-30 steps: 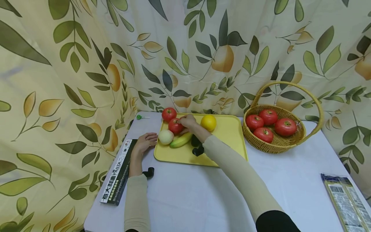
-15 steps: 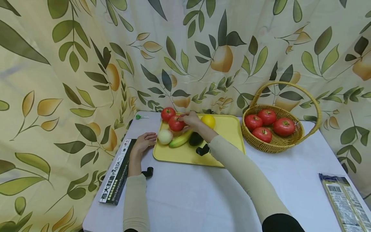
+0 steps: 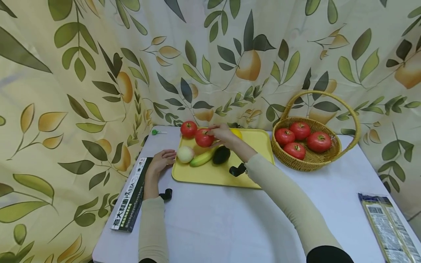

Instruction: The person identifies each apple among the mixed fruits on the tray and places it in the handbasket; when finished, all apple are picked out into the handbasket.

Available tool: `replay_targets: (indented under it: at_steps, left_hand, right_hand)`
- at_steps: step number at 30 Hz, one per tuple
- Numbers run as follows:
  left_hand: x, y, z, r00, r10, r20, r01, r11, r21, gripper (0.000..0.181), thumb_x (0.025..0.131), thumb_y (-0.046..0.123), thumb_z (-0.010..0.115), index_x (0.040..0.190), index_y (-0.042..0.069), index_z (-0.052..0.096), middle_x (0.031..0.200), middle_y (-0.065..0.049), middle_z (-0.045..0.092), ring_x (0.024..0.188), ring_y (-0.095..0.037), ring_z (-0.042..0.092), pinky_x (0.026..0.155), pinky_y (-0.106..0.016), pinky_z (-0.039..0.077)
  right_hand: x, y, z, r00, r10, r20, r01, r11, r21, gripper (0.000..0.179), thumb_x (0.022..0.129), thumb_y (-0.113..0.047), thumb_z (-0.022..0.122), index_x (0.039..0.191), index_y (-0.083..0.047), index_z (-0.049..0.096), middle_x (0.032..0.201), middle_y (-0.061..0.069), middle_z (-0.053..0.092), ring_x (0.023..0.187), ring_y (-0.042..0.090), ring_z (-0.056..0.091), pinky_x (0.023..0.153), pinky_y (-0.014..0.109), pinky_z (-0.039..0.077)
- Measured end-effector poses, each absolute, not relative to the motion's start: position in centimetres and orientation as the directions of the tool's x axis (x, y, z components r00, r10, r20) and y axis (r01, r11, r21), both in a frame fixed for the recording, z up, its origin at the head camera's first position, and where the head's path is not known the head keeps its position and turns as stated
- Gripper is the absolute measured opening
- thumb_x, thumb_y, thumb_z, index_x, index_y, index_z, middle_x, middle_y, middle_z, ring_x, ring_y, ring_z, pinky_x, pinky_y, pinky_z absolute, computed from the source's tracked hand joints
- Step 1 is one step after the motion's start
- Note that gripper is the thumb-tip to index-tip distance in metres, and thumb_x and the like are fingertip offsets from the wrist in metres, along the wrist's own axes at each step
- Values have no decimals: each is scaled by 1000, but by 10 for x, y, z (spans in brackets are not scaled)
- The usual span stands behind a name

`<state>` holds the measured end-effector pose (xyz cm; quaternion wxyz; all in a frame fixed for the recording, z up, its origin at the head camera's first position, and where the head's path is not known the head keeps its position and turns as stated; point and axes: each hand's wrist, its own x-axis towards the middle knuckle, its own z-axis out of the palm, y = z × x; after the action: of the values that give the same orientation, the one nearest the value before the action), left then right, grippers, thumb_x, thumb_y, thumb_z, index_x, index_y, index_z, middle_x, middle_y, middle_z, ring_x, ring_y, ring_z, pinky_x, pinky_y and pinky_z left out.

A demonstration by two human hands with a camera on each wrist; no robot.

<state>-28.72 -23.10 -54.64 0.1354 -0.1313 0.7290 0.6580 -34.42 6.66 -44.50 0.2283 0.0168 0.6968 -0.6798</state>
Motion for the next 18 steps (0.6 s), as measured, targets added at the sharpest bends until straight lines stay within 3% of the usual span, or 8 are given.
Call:
replay_targets:
  at_steps: [4, 11, 18]
  left_hand:
    - [-287, -231, -546, -930, -7, -368, -367, 96, 925, 57, 96, -7, 66, 150, 5, 51, 148, -15, 59, 136, -25, 58, 92, -27, 56]
    - [-285, -233, -547, -932, -1, -363, -361, 107, 927, 58, 96, -7, 66, 151, 4, 50, 149, -16, 58, 136, -26, 57, 91, -26, 56]
    - [-284, -232, -544, -931, 5, -366, -363, 121, 924, 59, 97, -5, 66, 152, 5, 49, 151, -15, 57, 138, -26, 56, 100, -31, 53]
  right_hand:
    - [-341, 78, -444, -892, -297, -340, 337, 62, -939, 50, 101, -2, 62, 148, 4, 46, 161, 17, 34, 128, 48, 55, 94, 64, 53]
    - [-331, 101, -435, -896, -293, -334, 339, 35, -940, 49, 101, 0, 60, 147, 4, 45, 152, 26, 41, 128, 48, 56, 93, 64, 53]
    - [-319, 128, -419, -897, -292, -331, 322, 80, -943, 51, 101, 0, 59, 150, 3, 46, 152, 25, 40, 127, 46, 54, 95, 62, 52]
